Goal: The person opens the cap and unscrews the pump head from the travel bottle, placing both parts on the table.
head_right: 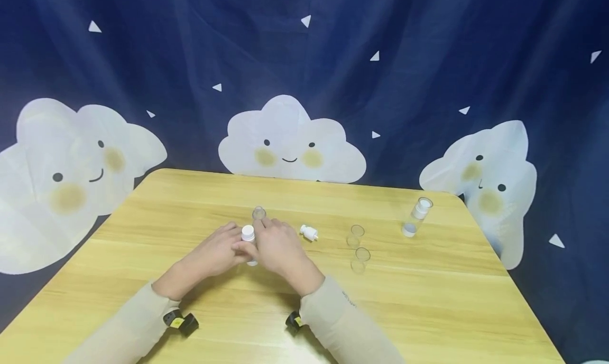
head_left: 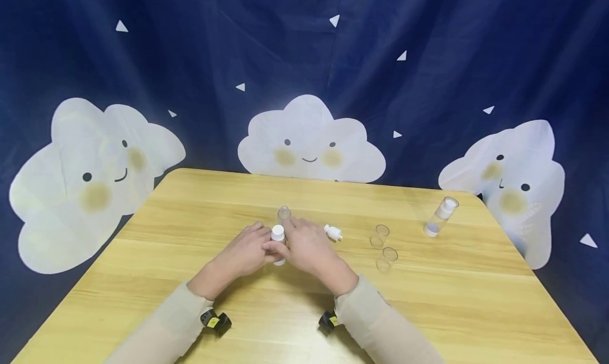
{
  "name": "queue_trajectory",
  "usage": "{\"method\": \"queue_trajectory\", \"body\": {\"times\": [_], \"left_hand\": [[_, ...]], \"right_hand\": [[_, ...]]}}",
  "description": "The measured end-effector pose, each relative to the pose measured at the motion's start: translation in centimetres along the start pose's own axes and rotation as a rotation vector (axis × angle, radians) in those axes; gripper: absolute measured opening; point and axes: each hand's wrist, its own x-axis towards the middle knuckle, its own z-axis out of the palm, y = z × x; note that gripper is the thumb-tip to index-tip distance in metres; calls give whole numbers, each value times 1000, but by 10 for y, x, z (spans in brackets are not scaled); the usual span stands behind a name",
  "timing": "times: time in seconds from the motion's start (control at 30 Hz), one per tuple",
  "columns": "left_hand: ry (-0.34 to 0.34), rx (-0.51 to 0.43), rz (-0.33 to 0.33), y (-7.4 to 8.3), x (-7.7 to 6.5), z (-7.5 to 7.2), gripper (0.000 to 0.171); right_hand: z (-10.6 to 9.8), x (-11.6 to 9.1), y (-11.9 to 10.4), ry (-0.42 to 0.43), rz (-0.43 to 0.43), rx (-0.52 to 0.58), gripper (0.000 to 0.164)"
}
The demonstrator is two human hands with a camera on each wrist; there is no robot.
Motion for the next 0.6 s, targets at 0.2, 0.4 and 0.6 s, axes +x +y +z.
{"method": "queue_trajectory", "body": {"times": [0.2, 0.4, 0.6], "left_hand": [[-16, -9, -21, 0, 1, 0, 35], [-25, -38, -41, 0, 2, 0, 37], [-51, -23, -70, 1, 3, -2, 40]], "right_hand": [[-3, 2, 2, -49, -4, 26, 86], [-7, 3, 6, -109, -36, 47, 85], [-9, 4, 13, -133, -79, 87, 83]]}}
